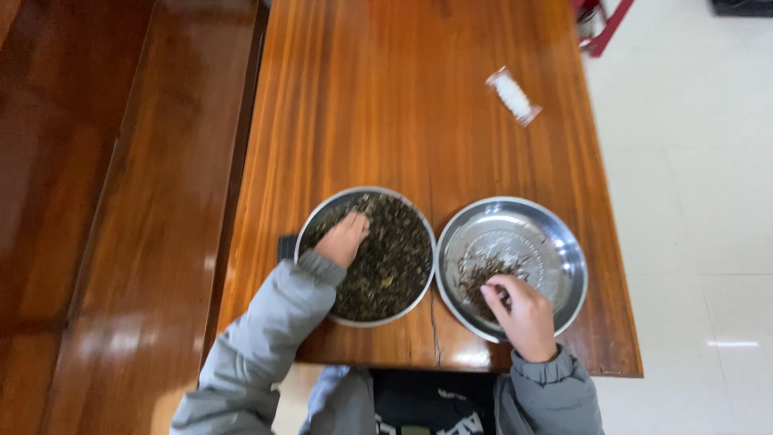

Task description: A person is manually sorting dried tea leaves, picking out stems and debris and placing them into a separate metal tray.

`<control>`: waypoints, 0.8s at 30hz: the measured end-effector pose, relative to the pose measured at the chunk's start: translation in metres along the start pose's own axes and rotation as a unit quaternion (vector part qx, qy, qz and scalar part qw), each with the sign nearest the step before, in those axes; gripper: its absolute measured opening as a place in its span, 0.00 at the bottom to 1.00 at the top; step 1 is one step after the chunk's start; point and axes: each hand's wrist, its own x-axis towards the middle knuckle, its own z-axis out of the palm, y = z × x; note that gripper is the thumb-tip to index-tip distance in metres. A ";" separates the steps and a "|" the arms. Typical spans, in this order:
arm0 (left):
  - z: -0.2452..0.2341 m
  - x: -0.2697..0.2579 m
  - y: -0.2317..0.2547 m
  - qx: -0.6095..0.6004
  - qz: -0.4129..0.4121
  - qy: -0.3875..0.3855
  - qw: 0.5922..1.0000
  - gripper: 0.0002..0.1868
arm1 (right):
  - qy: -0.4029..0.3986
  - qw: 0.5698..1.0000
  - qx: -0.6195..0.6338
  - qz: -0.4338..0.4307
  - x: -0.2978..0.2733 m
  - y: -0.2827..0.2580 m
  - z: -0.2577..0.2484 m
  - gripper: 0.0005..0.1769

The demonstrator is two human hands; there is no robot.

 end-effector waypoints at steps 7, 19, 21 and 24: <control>-0.004 -0.002 -0.018 -0.036 -0.090 -0.046 0.994 0.06 | 0.032 0.997 0.034 0.065 -0.002 -0.008 0.003 0.05; -0.020 0.006 -0.013 -0.066 -0.106 -0.057 0.991 0.06 | 0.028 0.997 0.035 0.062 0.005 -0.013 0.001 0.05; -0.013 0.007 -0.017 -0.152 -0.093 -0.039 0.983 0.04 | 0.023 0.997 0.046 0.062 0.007 -0.013 0.000 0.05; -0.013 0.005 -0.020 -0.238 -0.123 -0.065 0.961 0.05 | 0.020 0.998 0.035 0.054 0.007 -0.015 -0.002 0.05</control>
